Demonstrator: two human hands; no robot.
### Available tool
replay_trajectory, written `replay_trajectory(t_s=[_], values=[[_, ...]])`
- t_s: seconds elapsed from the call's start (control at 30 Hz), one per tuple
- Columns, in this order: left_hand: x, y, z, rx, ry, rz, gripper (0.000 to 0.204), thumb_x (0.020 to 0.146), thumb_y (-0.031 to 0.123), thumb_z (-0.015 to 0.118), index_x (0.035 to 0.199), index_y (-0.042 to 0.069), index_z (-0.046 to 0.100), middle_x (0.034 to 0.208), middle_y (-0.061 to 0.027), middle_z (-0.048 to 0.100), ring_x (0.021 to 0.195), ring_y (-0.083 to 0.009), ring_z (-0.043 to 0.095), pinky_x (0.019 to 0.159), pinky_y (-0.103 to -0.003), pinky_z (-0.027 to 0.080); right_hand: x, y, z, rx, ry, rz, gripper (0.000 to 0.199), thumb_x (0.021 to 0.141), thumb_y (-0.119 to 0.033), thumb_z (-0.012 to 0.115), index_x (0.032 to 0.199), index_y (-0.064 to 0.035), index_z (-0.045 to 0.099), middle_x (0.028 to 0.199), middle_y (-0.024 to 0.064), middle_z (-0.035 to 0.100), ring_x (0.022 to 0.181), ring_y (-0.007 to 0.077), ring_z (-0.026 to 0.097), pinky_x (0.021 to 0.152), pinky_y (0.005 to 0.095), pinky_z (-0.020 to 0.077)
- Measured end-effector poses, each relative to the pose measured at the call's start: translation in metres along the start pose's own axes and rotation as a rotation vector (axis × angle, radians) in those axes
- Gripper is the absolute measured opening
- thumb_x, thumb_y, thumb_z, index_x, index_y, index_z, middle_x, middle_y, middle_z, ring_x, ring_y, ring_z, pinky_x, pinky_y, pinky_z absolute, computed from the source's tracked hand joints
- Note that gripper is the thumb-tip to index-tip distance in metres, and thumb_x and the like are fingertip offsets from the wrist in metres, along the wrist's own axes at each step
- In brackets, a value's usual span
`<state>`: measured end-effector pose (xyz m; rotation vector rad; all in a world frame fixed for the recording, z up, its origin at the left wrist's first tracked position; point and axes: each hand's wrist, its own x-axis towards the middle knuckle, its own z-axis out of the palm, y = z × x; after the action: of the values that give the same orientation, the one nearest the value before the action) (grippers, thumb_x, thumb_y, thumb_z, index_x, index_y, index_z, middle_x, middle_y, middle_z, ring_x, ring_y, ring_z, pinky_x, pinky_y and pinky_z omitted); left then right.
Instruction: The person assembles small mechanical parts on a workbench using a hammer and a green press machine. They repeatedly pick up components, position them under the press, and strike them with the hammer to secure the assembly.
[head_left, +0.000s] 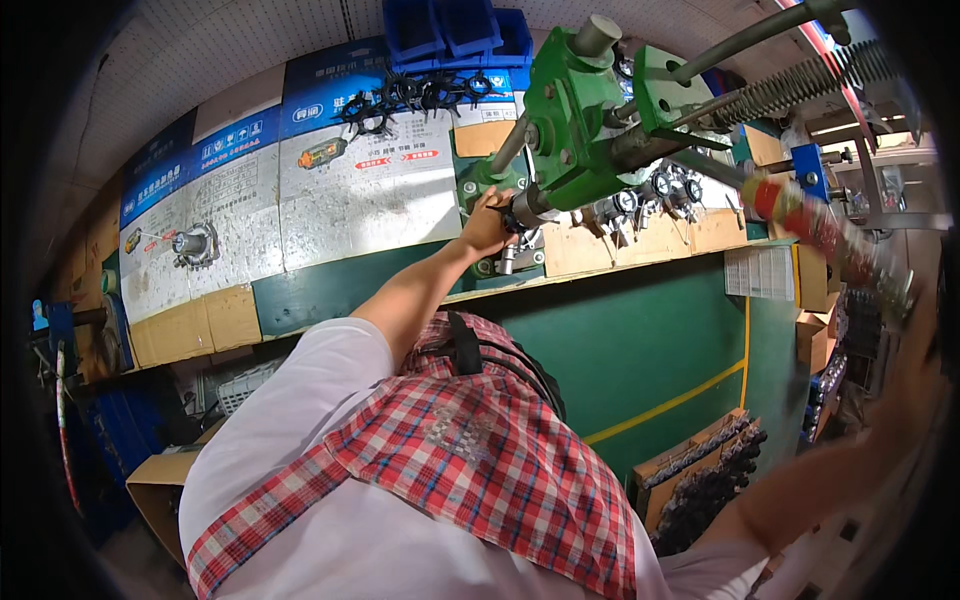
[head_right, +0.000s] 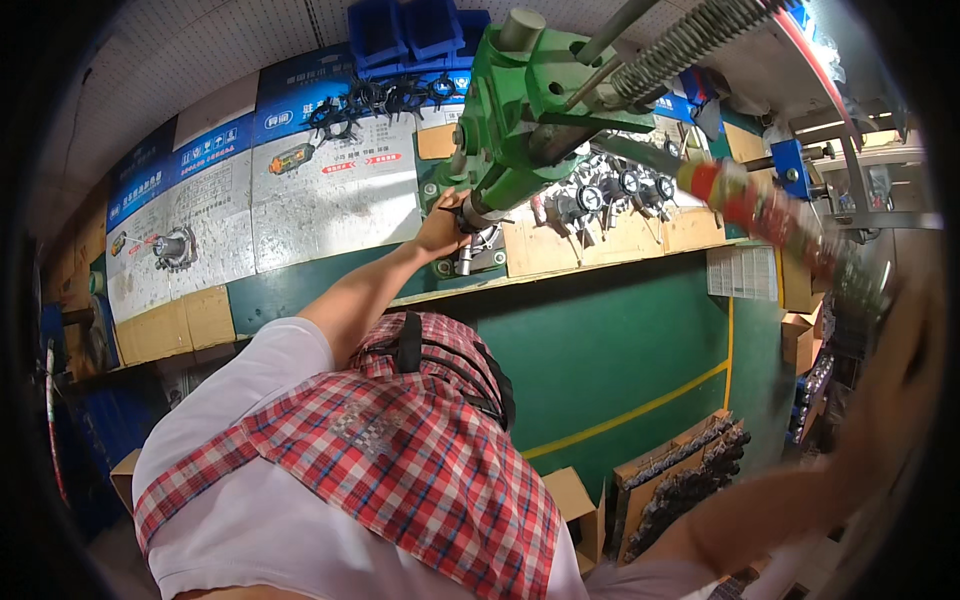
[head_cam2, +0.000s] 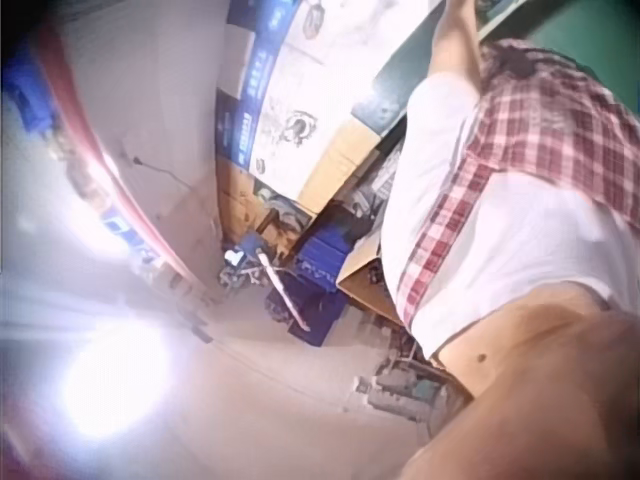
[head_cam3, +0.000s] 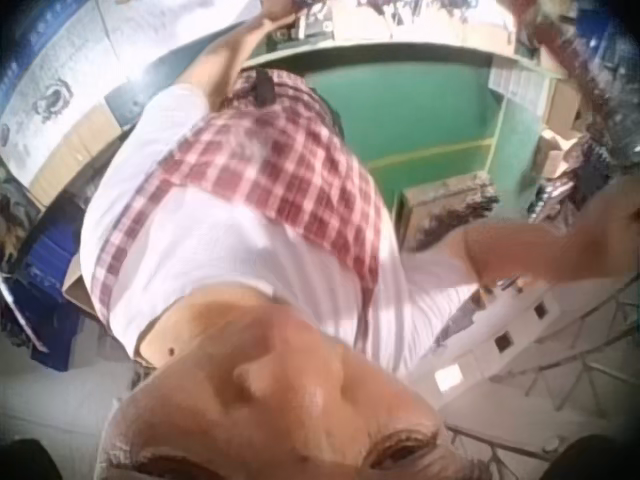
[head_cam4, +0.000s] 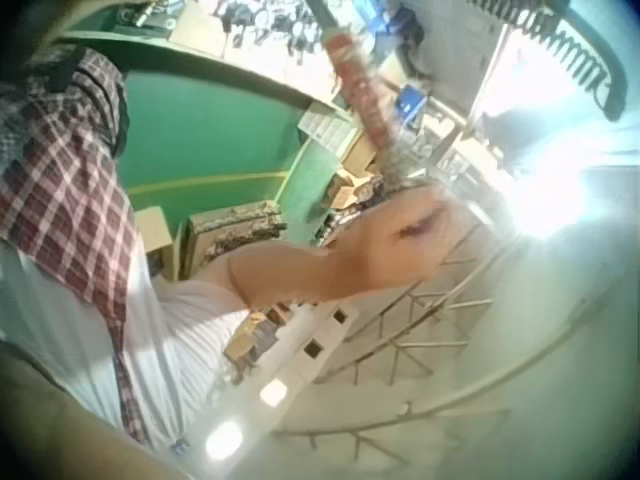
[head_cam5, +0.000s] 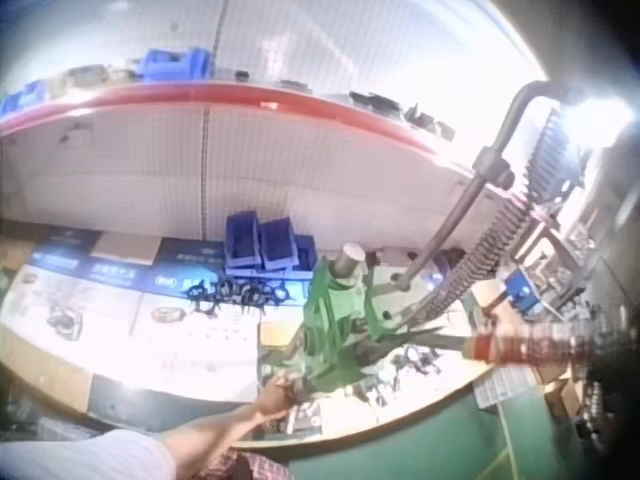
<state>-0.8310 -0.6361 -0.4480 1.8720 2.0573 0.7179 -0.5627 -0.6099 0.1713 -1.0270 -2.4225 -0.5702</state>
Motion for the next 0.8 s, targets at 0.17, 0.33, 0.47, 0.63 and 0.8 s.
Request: replay_trajectory(t_s=[0.17,0.33,0.47,0.63,0.8], values=[[0.001,0.003,0.001,-0.049,0.008,0.003,0.055,0.078,0.040,0.071,0.122,0.006,0.067,0.151,-0.0123,0.041,0.144,-0.0349,0.024,0.121,-0.042,0.018,-0.149,-0.045,0.037,0.078,-0.705,0.210,0.025,0.093,-0.020,0.065,0.112,-0.0051,0.060,0.084,0.0228,0.067,0.075,0.0375,0.068,0.064,0.0437,0.0541],[0.002,0.013,-0.010,-0.093,-0.005,0.025,0.053,0.080,0.041,0.070,0.123,0.011,0.067,0.152,-0.0146,0.039,0.145,-0.0297,0.023,0.123,-0.041,0.012,-0.216,-0.049,0.127,0.279,-0.865,0.494,0.031,0.090,-0.013,0.064,0.118,-0.0028,0.053,0.077,0.0207,0.066,0.066,0.0400,0.065,0.061,0.0440,0.0522],[0.000,0.014,-0.024,-0.013,-0.081,0.027,0.063,0.079,0.039,0.070,0.135,0.012,0.058,0.151,-0.0147,0.039,0.145,-0.0307,0.025,0.123,-0.041,0.012,-0.204,-0.046,0.154,0.576,-0.772,0.611,0.024,0.088,-0.009,0.062,0.109,-0.0011,0.052,0.070,0.0186,0.063,0.063,0.0368,0.066,0.059,0.0397,0.0510],[-0.009,0.020,-0.030,-0.145,0.027,-0.039,0.064,0.077,0.035,0.072,0.135,0.011,0.057,0.150,-0.0136,0.041,0.144,-0.0276,0.026,0.123,-0.041,0.012,-0.251,-0.066,0.226,0.651,-0.509,0.600,0.024,0.086,-0.011,0.064,0.104,-0.0033,0.051,0.070,0.0197,0.062,0.064,0.0400,0.066,0.058,0.0421,0.0519],[-0.006,0.038,-0.045,-0.225,0.048,0.003,0.064,0.082,0.047,0.069,0.135,0.011,0.057,0.149,-0.0127,0.042,0.144,-0.0255,0.026,0.122,-0.040,0.012,-0.281,-0.089,0.310,0.643,-0.254,0.550,0.032,0.086,-0.017,0.067,0.111,-0.0047,0.050,0.074,0.0237,0.064,0.069,0.0465,0.064,0.058,0.0490,0.0514]])
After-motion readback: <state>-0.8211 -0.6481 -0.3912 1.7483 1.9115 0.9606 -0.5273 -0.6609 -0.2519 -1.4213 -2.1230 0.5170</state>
